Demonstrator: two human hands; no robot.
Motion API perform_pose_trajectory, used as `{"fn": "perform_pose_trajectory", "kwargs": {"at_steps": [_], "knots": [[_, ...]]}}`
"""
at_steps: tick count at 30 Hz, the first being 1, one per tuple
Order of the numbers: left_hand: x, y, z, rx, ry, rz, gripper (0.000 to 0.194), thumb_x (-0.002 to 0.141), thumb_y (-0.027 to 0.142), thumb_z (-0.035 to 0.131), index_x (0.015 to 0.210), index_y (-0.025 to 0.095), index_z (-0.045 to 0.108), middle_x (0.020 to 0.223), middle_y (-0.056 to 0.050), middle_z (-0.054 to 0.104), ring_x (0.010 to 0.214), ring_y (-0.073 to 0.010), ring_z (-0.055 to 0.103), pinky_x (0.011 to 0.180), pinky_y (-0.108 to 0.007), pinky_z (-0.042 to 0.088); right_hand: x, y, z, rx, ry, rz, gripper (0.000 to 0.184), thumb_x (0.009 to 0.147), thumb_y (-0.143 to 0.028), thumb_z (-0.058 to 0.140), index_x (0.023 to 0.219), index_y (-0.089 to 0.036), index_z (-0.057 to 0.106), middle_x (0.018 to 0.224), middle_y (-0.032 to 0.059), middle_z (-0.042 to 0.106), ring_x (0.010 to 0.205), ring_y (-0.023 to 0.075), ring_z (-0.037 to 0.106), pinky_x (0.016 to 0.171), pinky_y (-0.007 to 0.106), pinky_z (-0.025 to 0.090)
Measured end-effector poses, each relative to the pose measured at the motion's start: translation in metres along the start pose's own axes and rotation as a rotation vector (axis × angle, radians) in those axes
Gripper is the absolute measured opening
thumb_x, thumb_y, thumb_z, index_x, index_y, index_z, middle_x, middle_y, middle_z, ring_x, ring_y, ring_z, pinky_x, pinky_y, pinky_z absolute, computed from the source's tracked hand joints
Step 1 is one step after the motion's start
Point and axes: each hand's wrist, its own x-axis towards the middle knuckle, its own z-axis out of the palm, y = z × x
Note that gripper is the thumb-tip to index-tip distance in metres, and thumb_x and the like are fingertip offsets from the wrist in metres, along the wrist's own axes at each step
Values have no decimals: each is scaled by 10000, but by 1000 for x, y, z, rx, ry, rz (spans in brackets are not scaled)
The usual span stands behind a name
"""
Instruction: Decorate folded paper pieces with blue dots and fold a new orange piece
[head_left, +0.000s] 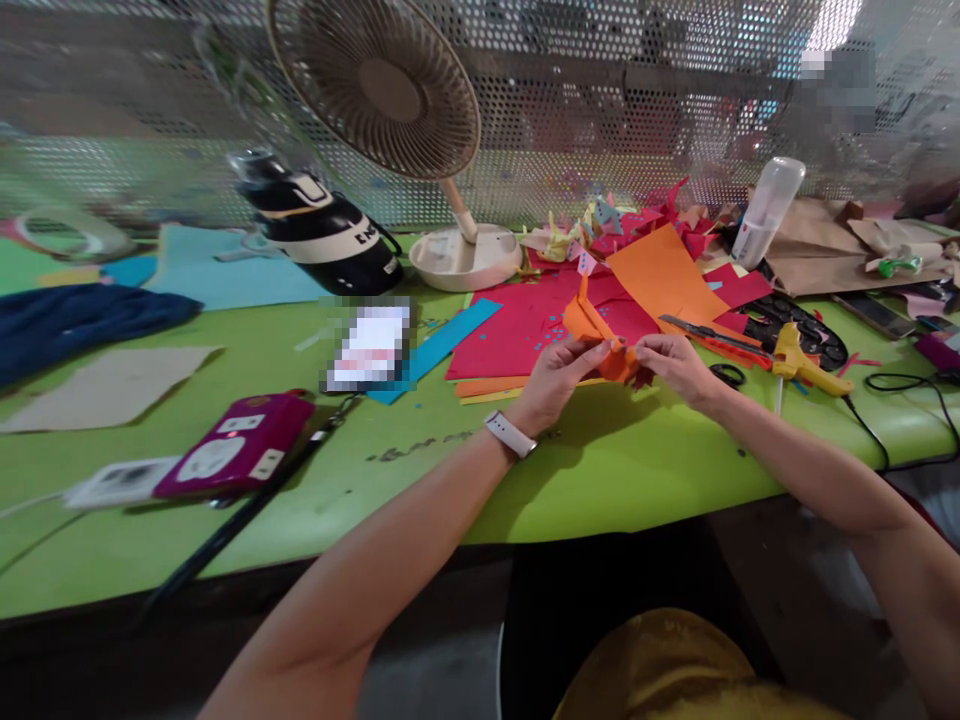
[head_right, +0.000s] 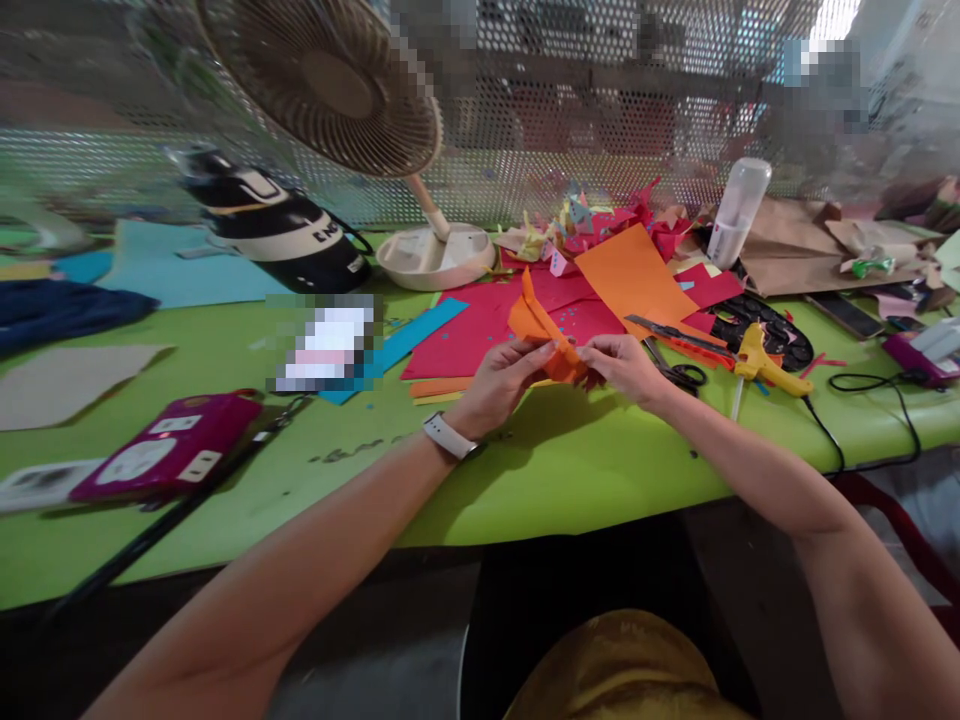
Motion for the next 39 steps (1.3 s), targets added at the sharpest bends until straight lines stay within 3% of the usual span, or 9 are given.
{"fn": "perform_pose_trajectory", "kwargs": {"at_steps": [7, 11, 14, 17, 20, 26, 30, 36, 39], "knots": [[1, 6, -2, 48, 15, -14, 329, 547, 427, 922, 736, 196, 785, 731, -35, 760, 621, -138, 656, 632, -259, 541, 1, -3, -6, -114, 137, -95, 420, 769, -572, 687, 634, -182, 609, 563, -17, 598, 507, 77, 527, 504, 213, 437], [-1, 9, -9, 103, -189, -149, 262, 555, 379, 917, 703, 205, 789, 701, -41, 746, 575, -133, 633, 556, -240, 510, 1, -5, -9, -34, 77, -92, 372, 727, -533, 736, 846, -192, 646, 605, -50, 603, 497, 70, 509, 471, 200, 409], [0, 8, -13, 164, -294, -171, 207, 592, 358, 900, 678, 209, 784, 709, -48, 742, 626, -144, 647, 579, -238, 502, 1, -6, -7, -6, 67, -100, 369, 694, -520, 766, 811, -198, 627, 544, -75, 555, 459, 63, 474, 438, 195, 376], [3, 6, -16, 118, -177, -144, 223, 592, 371, 900, 659, 211, 760, 667, -18, 703, 593, -121, 613, 551, -221, 471, 1, -6, -5, -1, 152, -108, 364, 685, -516, 768, 686, -199, 588, 502, -73, 537, 429, 56, 454, 430, 199, 378], [7, 7, -20, 57, -26, -114, 281, 578, 405, 913, 699, 208, 752, 696, -5, 699, 582, -116, 602, 578, -244, 494, 3, -5, -6, 46, 188, -95, 328, 675, -470, 777, 686, -195, 598, 547, -51, 599, 445, 57, 496, 453, 195, 415], [11, 14, -23, 206, 72, 93, 353, 555, 448, 923, 760, 193, 789, 788, -49, 760, 711, -156, 653, 696, -276, 518, 9, -3, -15, 166, 227, 28, 192, 742, -378, 680, 738, -198, 616, 563, -35, 635, 456, 90, 550, 474, 212, 448], [7, 16, -21, 379, 55, 293, 279, 654, 435, 872, 781, 195, 811, 815, -64, 770, 791, -193, 675, 778, -316, 522, 10, -6, -21, 265, 163, 156, 299, 871, -432, 529, 806, -180, 677, 617, 5, 675, 532, 115, 619, 524, 231, 485], [5, 15, -23, 566, 81, 564, 160, 799, 402, 782, 858, 256, 806, 990, -65, 765, 944, -244, 686, 954, -442, 517, 10, -1, -19, 218, 53, -17, 329, 677, -364, 829, 932, -210, 688, 767, -27, 719, 653, 92, 661, 676, 224, 545], [11, 10, -29, 596, 221, 644, 314, 736, 406, 831, 996, 240, 770, 1193, -83, 709, 1170, -278, 618, 1081, -473, 445, 13, 5, -19, 128, 70, -156, 387, 654, -392, 854, 958, -216, 693, 858, -7, 732, 805, 113, 684, 811, 252, 555]]}}
